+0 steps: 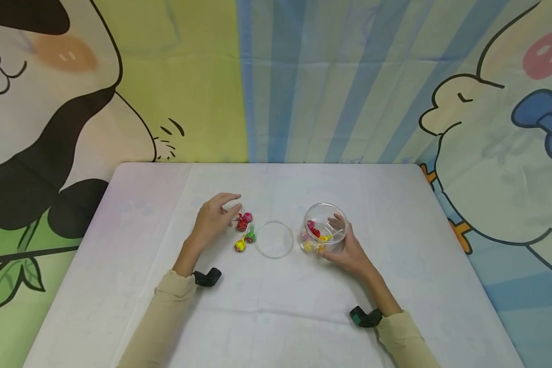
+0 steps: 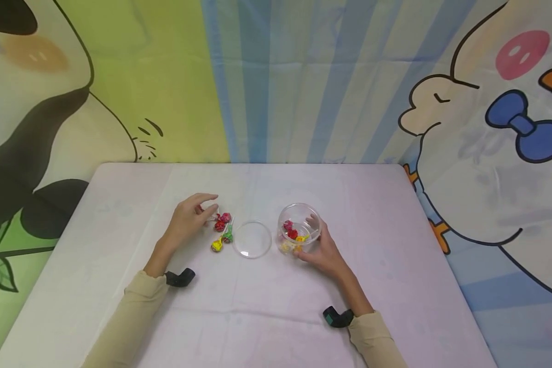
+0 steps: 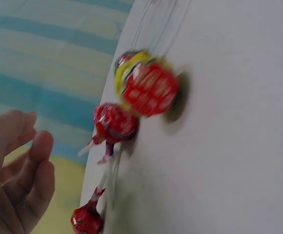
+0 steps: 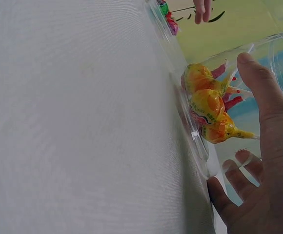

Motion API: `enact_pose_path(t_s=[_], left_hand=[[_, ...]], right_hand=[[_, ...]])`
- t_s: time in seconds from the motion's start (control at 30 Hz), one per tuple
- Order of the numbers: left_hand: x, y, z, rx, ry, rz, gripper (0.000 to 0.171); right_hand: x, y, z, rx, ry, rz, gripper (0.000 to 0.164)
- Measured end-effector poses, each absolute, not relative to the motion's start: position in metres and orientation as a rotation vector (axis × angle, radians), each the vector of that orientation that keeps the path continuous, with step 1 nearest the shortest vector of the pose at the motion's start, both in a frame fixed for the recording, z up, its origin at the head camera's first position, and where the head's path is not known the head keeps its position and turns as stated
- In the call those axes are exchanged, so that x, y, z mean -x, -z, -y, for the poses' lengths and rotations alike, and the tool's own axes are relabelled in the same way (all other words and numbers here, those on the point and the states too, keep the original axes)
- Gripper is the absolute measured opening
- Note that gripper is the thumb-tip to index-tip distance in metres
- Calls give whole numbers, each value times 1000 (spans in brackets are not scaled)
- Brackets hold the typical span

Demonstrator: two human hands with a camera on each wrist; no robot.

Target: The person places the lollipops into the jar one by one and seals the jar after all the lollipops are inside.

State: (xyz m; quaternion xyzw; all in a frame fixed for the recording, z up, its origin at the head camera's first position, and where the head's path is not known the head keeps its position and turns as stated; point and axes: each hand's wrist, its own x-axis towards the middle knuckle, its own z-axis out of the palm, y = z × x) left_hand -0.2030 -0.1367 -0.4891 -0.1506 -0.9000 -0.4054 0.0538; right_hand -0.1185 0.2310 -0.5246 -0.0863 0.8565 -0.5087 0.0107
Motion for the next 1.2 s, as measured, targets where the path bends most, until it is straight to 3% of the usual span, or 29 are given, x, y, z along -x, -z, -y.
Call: enact_pose_path(t_s=[0.17, 0.33, 0.7, 1.2], left_hand=[[235, 485, 144, 508, 1078, 3034, 45], [243, 483, 147, 570, 961, 3176, 46], [235, 479, 157, 613, 943, 3108, 19], [214, 440, 148, 513, 1450, 2769, 17]], right_hand=[[118, 520, -230, 256, 1584, -2666, 100], [119, 519, -228, 231, 1560, -2654, 102], [119, 525, -230, 246, 1555, -2694, 101], [120, 526, -231, 254, 1561, -2692, 101]])
